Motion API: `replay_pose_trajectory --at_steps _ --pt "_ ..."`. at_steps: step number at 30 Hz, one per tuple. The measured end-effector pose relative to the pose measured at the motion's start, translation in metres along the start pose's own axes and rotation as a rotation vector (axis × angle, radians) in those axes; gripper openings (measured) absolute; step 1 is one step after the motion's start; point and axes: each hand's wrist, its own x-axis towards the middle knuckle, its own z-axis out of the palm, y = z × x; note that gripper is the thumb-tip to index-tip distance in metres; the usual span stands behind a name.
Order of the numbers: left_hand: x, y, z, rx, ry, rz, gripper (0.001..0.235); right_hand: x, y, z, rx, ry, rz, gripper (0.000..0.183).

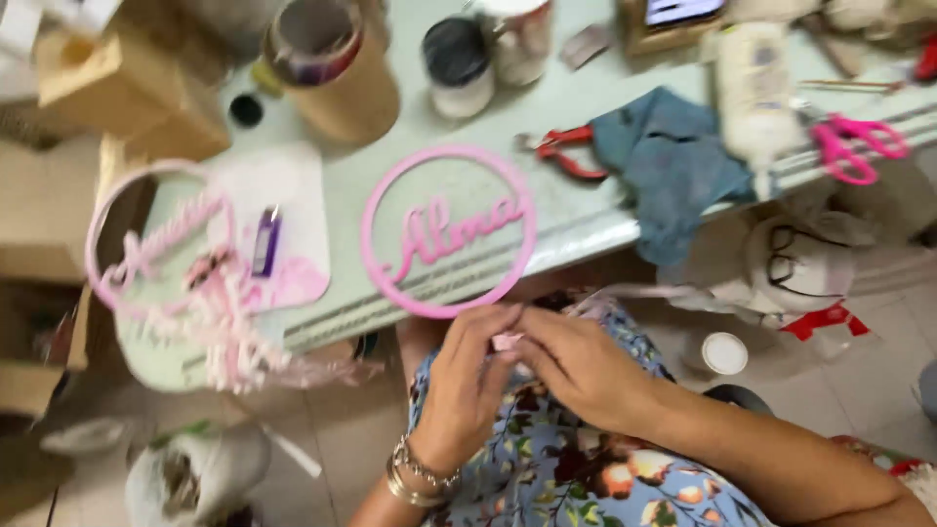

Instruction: Decorating pink circular frames with names using ribbons, lace, and small flowers

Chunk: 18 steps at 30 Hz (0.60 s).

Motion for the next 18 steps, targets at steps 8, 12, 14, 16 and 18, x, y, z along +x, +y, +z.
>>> replay_pose_trajectory --at_steps 8,12,14,16,18 --pt "-0.005 -0.022 0.019 0.055 0.195 -0.295 0.027 -0.014 0.024 -0.012 0.048 -0.303 0.158 0.023" --pt "-0.003 -0.026 -0.006 -0.262 0.480 -0.586 0.023 -0.061 0.101 -0.040 0.122 -0.222 0.106 0.023" --pt "0.003 -0.016 -0.021 -0.492 0.475 -0.539 0.027 -0.096 0.146 -0.066 -0.086 -0.186 0.311 0.027" --pt "-0.008 -0.026 -0.027 -0.576 0.520 -0.558 0.027 -0.146 0.216 -0.095 -0.041 -0.137 0.445 0.025" --pt "-0.018 -0.030 -0.033 -0.666 0.557 -0.565 0.027 -0.206 0.272 -0.107 -0.006 -0.077 0.585 0.024"
